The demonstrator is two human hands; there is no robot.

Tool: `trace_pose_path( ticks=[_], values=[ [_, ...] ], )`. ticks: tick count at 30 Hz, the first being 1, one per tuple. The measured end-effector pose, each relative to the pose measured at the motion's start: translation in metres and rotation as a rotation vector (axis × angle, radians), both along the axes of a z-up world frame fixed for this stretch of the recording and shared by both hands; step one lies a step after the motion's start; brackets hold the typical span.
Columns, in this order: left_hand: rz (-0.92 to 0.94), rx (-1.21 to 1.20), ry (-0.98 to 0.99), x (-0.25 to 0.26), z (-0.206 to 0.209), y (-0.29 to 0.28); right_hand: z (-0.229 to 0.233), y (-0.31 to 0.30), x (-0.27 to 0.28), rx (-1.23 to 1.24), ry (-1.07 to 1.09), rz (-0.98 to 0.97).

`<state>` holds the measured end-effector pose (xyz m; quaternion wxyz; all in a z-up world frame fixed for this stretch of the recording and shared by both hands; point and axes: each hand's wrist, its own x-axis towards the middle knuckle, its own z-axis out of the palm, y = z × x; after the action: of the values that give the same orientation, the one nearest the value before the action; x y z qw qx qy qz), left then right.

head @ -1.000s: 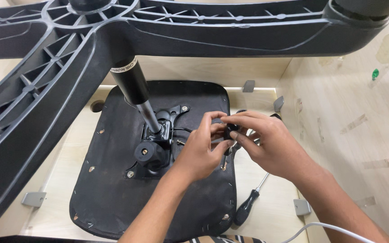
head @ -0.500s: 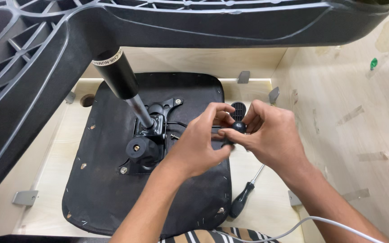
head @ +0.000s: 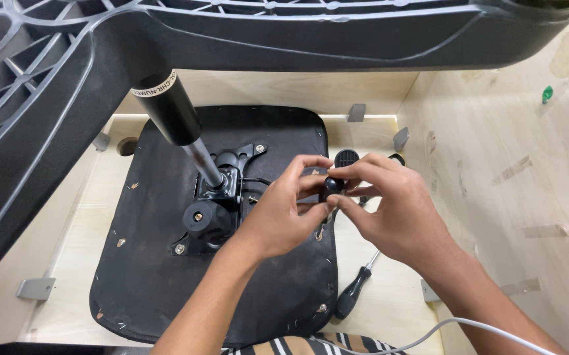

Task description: The person attaches a black plastic knob to a metal rod on the underside of an electric fan base using a screwdriver. They tighten the knob to secure it in place.

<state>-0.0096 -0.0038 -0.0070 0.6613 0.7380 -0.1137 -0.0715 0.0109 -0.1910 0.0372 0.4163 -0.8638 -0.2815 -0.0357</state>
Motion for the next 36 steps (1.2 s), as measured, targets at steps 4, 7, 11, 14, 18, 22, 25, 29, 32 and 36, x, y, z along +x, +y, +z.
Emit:
trace_pose_path(
  ticks=[4, 7, 11, 14, 18, 22, 25, 29, 32, 36],
  values=[
    [0.212, 0.101, -0.050, -0.004, -0.006, -0.013, -0.005, 0.009, 0.002, -0.102, 0.123, -0.151],
    [0.280, -0.066, 0.023, -0.004, -0.011, -0.016, -0.011, 0.015, -0.005, -0.081, 0.017, -0.121],
    [0.154, -0.127, 0.076, -0.008, -0.013, -0.017, -0.013, 0.010, -0.016, 0.122, -0.154, 0.016],
    [0.057, 0.180, 0.116, -0.010, -0.018, -0.010, -0.012, 0.006, -0.014, 0.114, -0.148, 0.009],
    [0.185, 0.693, -0.175, -0.006, -0.041, 0.011, -0.012, 0.002, -0.005, 0.069, -0.088, -0.088],
    [0.313, 1.215, -0.279, 0.013, -0.077, 0.036, -0.013, 0.003, -0.008, 0.037, -0.053, -0.137],
    [0.248, 1.440, -0.236, 0.023, -0.101, 0.047, -0.015, 0.006, -0.021, 0.066, -0.075, -0.094],
    [0.242, 1.532, -0.241, 0.034, -0.124, 0.044, -0.024, 0.009, -0.040, 0.089, -0.083, -0.035],
    [0.205, 1.535, -0.247, 0.038, -0.132, 0.049, -0.030, 0.012, -0.052, 0.085, -0.052, -0.046],
    [0.213, 1.548, -0.308, 0.035, -0.130, 0.049, -0.035, 0.012, -0.056, 0.093, -0.011, -0.103]
  ],
)
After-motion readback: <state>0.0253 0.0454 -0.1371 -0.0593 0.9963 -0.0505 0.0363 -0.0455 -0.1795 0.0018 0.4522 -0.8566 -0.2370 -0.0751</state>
